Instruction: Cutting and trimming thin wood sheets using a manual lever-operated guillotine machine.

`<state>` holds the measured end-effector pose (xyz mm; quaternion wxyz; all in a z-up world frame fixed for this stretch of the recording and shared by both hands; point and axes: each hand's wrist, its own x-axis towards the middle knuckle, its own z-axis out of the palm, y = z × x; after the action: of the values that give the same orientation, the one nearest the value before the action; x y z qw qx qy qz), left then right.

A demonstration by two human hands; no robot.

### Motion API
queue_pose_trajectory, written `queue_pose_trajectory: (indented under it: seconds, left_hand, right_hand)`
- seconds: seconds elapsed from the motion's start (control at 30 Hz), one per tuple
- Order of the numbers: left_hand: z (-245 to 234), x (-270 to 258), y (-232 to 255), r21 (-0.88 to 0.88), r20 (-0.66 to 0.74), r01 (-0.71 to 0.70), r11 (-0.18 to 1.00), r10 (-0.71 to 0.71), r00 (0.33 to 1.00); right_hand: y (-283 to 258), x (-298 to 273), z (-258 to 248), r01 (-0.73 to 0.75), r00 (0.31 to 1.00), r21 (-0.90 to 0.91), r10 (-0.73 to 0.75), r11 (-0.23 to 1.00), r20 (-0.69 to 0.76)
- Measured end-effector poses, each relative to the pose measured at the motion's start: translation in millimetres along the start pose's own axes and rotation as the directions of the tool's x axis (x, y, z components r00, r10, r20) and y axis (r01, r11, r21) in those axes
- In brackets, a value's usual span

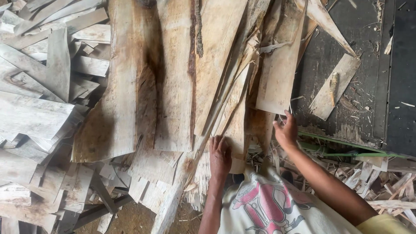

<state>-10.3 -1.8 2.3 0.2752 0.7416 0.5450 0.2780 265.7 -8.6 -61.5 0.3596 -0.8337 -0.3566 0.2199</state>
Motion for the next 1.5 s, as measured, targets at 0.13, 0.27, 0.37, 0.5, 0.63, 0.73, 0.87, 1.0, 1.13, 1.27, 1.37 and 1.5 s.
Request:
queue_pose_trajectory:
  seconds: [0.13, 0.27, 0.37, 0.5, 0.63, 0.73, 0.87, 1.0, 1.13, 1.27, 1.37, 1.5]
  left_hand:
    - [-14, 6, 16, -0.024, 0.033, -0.04, 0.999, 0.041, 0.999]
    - [-17, 9, 16, -0.043, 0.014, -0.102, 0.994, 0.103, 0.995]
    - [-20, 8, 21, -0.076, 0.042, -0.078, 0.994, 0.081, 0.996]
    - [-20, 9, 11, -0.07, 0.033, -0.133, 0.989, 0.135, 0.99]
    - [-8, 11, -5, -0.001, 0.096, -0.056, 0.998, 0.056, 0.994]
    - [17, 1, -20, 0.151, 0.053, -0.036, 0.988, 0.028, 0.998]
    - [10, 1, 62, -0.063, 0.114, 0.082, 0.995, -0.075, 0.991]
    - [67, -4, 108, -0.512, 0.362, 0.256, 0.82, -0.065, 0.93]
    - [163, -13, 122, -0.782, 0.397, 0.429, 0.452, -0.17, 0.902]
    - [230, -17, 129, -0.85, 0.301, 0.406, 0.335, -0.324, 0.897]
    - [276, -5, 117, -0.79, 0.288, 0.405, 0.461, -0.306, 0.908]
    - [322, 10, 119, -0.688, 0.263, 0.401, 0.605, -0.307, 0.915]
  right_hand:
    - [0, 40, 1, -0.137, 0.99, -0.14, 0.131, 0.981, -0.048]
    - [-5, 84, -4, -0.285, 0.954, -0.225, 0.299, 0.932, 0.029]
    - [22, 114, 11, -0.287, 0.958, -0.253, 0.283, 0.924, -0.052]
    - [13, 114, 5, -0.345, 0.936, -0.126, 0.351, 0.93, 0.028]
    - [15, 100, -10, -0.453, 0.889, 0.451, 0.35, 0.769, 0.295]
    - [-8, 55, -45, -0.486, 0.874, 0.686, 0.324, 0.541, 0.363]
    - [-32, -13, -98, -0.49, 0.867, 0.725, 0.356, 0.483, 0.349]
    - [17, -48, -102, -0.355, 0.932, 0.814, 0.244, 0.46, 0.269]
    - [78, -68, -113, -0.441, 0.897, 0.823, 0.139, 0.358, 0.419]
    - [131, -79, -167, -0.604, 0.775, 0.705, 0.068, 0.371, 0.629]
    - [198, -83, -244, -0.616, 0.755, 0.646, 0.105, 0.451, 0.647]
    - [289, -107, -365, -0.571, 0.817, 0.698, 0.209, 0.432, 0.538]
